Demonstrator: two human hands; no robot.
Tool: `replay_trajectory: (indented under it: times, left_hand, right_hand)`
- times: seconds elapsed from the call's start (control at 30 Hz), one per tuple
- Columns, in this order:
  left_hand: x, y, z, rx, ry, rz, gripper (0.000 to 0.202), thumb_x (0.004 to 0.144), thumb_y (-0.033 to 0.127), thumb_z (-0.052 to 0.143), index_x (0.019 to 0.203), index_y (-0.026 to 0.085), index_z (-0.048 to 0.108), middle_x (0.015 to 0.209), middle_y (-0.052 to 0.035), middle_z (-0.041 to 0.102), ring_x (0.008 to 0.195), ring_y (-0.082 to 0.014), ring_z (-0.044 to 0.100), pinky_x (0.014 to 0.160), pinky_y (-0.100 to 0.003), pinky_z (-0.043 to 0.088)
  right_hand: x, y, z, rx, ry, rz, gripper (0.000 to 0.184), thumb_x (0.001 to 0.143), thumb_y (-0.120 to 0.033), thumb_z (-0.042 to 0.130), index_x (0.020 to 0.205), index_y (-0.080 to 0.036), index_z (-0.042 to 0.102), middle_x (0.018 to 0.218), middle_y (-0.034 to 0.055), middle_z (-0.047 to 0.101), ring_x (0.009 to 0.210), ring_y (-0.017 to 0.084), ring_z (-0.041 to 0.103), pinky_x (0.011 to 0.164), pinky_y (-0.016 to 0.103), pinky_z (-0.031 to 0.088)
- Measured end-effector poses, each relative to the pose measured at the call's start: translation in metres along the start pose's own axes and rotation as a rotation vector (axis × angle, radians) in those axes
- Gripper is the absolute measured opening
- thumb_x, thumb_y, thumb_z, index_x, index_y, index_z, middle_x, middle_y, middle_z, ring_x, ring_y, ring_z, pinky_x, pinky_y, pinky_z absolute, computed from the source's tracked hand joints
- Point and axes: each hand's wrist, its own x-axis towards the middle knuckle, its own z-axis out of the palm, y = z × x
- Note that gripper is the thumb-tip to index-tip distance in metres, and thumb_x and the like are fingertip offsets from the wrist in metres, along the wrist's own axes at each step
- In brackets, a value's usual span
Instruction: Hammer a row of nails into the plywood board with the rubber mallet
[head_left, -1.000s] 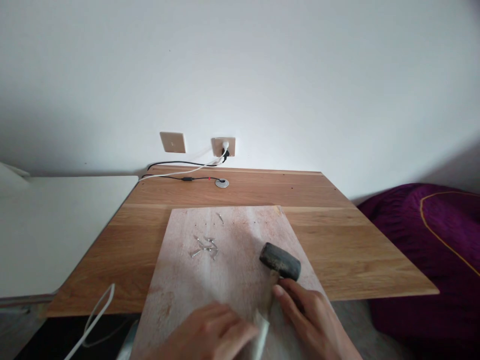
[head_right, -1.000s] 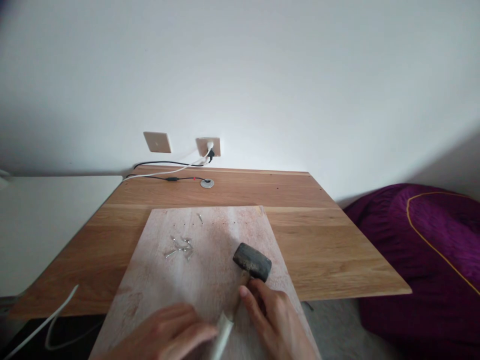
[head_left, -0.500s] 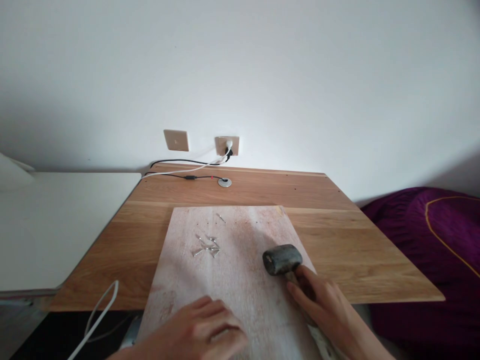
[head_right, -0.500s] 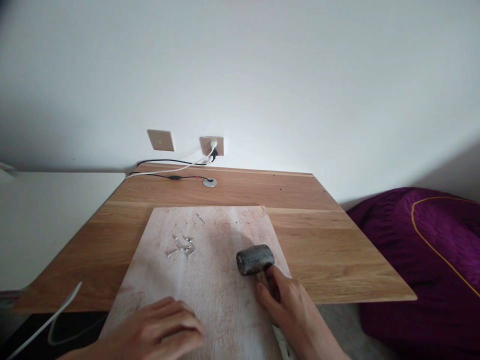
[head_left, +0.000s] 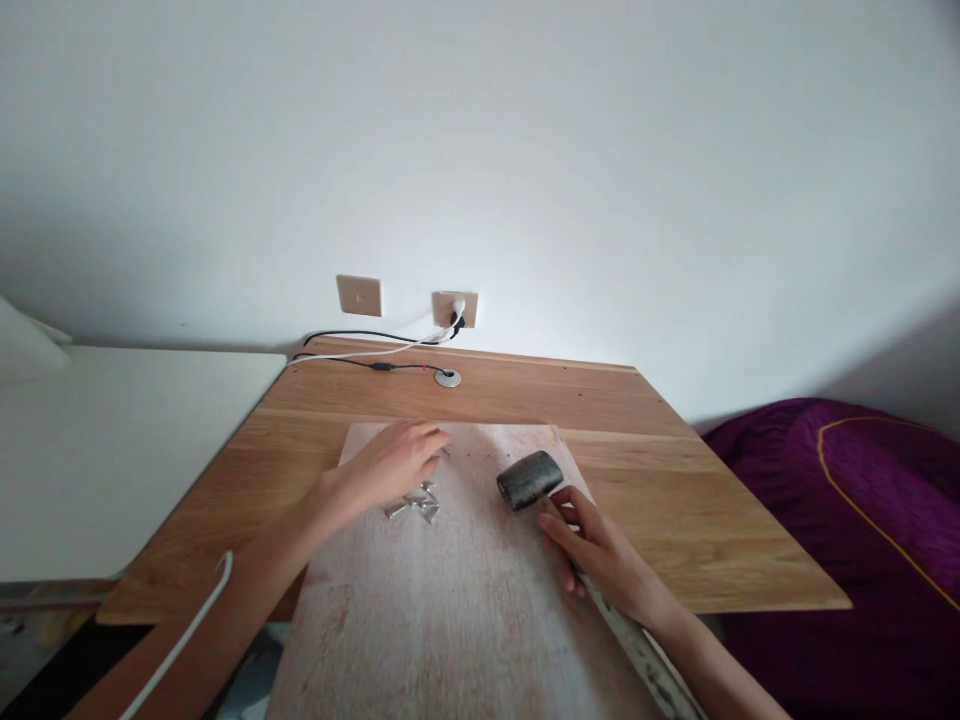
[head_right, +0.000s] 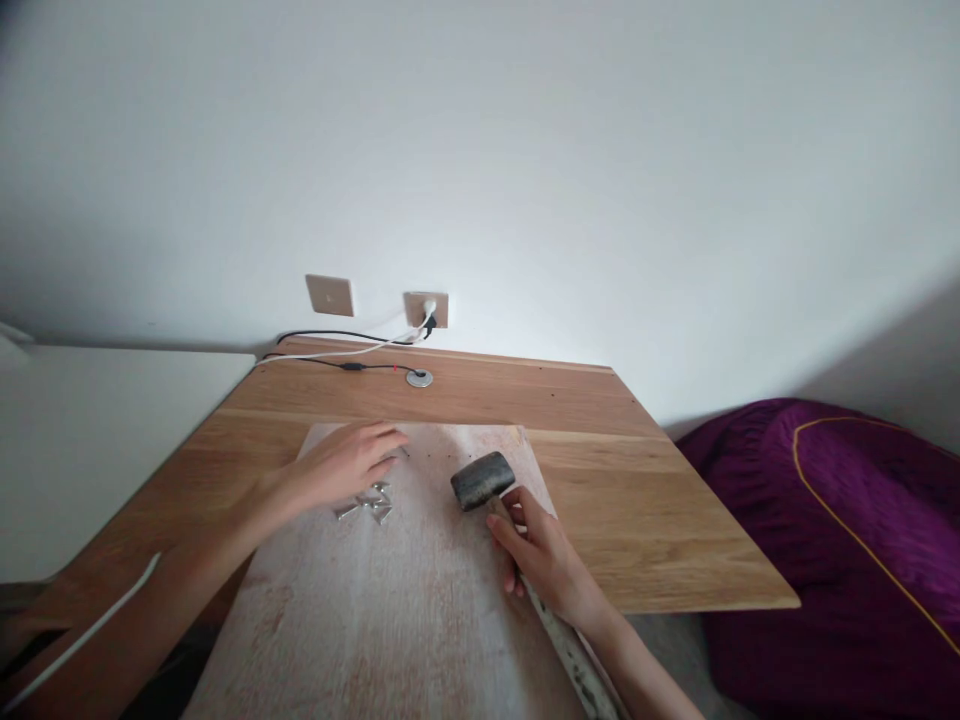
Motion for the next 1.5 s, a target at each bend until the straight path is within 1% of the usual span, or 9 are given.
replay_trajectory:
  times: [0.2, 0.4, 0.53, 0.7, 0.93, 1.07, 1.23, 1.4, 1.5]
  left_hand:
    - [0.030, -0.028, 0.002, -0.178, -0.105, 0.036, 0.029, 0.078, 0.005, 0.060, 0.099, 0.019, 0.074, 0.099, -0.0042, 0.070, 0.090, -0.0199, 0.068, 0.078, -0.027, 0.047]
    - [0.025, -0.034, 0.012, -0.257, -0.022, -0.047, 0.014, 0.078, 0.013, 0.062, 0.087, 0.018, 0.072, 0.095, -0.0044, 0.063, 0.083, -0.0184, 0.064, 0.076, -0.028, 0.046]
    - [0.019, -0.039, 0.019, -0.329, 0.038, -0.034, 0.013, 0.078, 0.012, 0.062, 0.088, 0.017, 0.070, 0.098, -0.0040, 0.063, 0.087, -0.0180, 0.064, 0.081, -0.028, 0.047]
    - [0.018, -0.042, 0.023, -0.359, 0.077, 0.001, 0.008, 0.084, 0.011, 0.063, 0.087, 0.017, 0.068, 0.099, -0.0033, 0.066, 0.087, -0.0161, 0.064, 0.080, -0.026, 0.046]
    - [0.050, -0.016, 0.021, -0.304, 0.036, 0.129, 0.011, 0.089, 0.010, 0.062, 0.089, 0.019, 0.068, 0.087, -0.0011, 0.073, 0.081, -0.0155, 0.067, 0.074, -0.024, 0.042]
    - [0.088, 0.009, 0.028, -0.314, -0.027, 0.253, 0.012, 0.086, 0.006, 0.064, 0.085, 0.017, 0.069, 0.087, -0.0029, 0.074, 0.078, -0.0156, 0.066, 0.072, -0.024, 0.042]
    - [0.126, 0.029, 0.045, -0.411, -0.093, 0.258, 0.017, 0.082, 0.002, 0.064, 0.086, 0.016, 0.073, 0.083, -0.0030, 0.075, 0.075, -0.0154, 0.068, 0.067, -0.022, 0.042]
    - [0.135, 0.029, 0.054, -0.441, -0.134, 0.245, 0.020, 0.081, 0.002, 0.063, 0.089, 0.015, 0.076, 0.085, -0.0044, 0.077, 0.078, -0.0164, 0.069, 0.069, -0.023, 0.043]
    - [0.134, 0.021, 0.055, -0.453, -0.120, 0.208, 0.020, 0.079, 0.001, 0.064, 0.090, 0.014, 0.076, 0.083, -0.0034, 0.076, 0.075, -0.0151, 0.068, 0.068, -0.022, 0.043]
  right_hand:
    - [0.028, -0.007, 0.013, -0.026, -0.002, -0.074, 0.043, 0.093, -0.066, 0.057, 0.098, -0.025, 0.044, 0.073, -0.0068, 0.063, 0.037, 0.007, 0.051, 0.034, 0.018, 0.035]
    - [0.050, -0.033, 0.018, -0.209, 0.046, -0.130, 0.034, 0.098, -0.053, 0.051, 0.112, -0.022, 0.054, 0.068, -0.0060, 0.058, 0.039, 0.011, 0.053, 0.037, 0.022, 0.037]
    - [0.052, -0.048, 0.008, -0.457, 0.138, -0.204, 0.031, 0.097, -0.049, 0.048, 0.099, -0.021, 0.062, 0.060, -0.0026, 0.059, 0.044, 0.016, 0.059, 0.049, 0.029, 0.044]
    - [0.040, -0.038, -0.014, -0.475, 0.226, -0.081, 0.038, 0.092, -0.055, 0.046, 0.099, -0.022, 0.063, 0.058, -0.0033, 0.060, 0.043, 0.017, 0.060, 0.049, 0.029, 0.044]
    - [0.030, -0.005, -0.043, -0.530, 0.299, 0.007, 0.038, 0.087, -0.058, 0.042, 0.094, -0.024, 0.059, 0.049, -0.0053, 0.056, 0.040, 0.018, 0.058, 0.048, 0.029, 0.044]
    - [0.030, 0.004, -0.041, -0.520, 0.334, -0.004, 0.038, 0.090, -0.058, 0.040, 0.097, -0.025, 0.059, 0.046, -0.0059, 0.054, 0.041, 0.021, 0.059, 0.050, 0.030, 0.045]
    - [0.031, 0.008, -0.036, -0.521, 0.325, -0.011, 0.038, 0.094, -0.055, 0.037, 0.104, -0.025, 0.058, 0.052, -0.0038, 0.060, 0.044, 0.023, 0.062, 0.055, 0.031, 0.045]
    - [0.029, 0.009, -0.035, -0.571, 0.365, -0.087, 0.030, 0.097, -0.050, 0.036, 0.098, -0.026, 0.056, 0.061, 0.0020, 0.066, 0.061, 0.026, 0.071, 0.062, 0.031, 0.045]
    - [0.028, 0.009, -0.034, -0.575, 0.355, -0.081, 0.031, 0.098, -0.048, 0.035, 0.103, -0.025, 0.056, 0.056, -0.0004, 0.062, 0.055, 0.026, 0.068, 0.060, 0.031, 0.044]
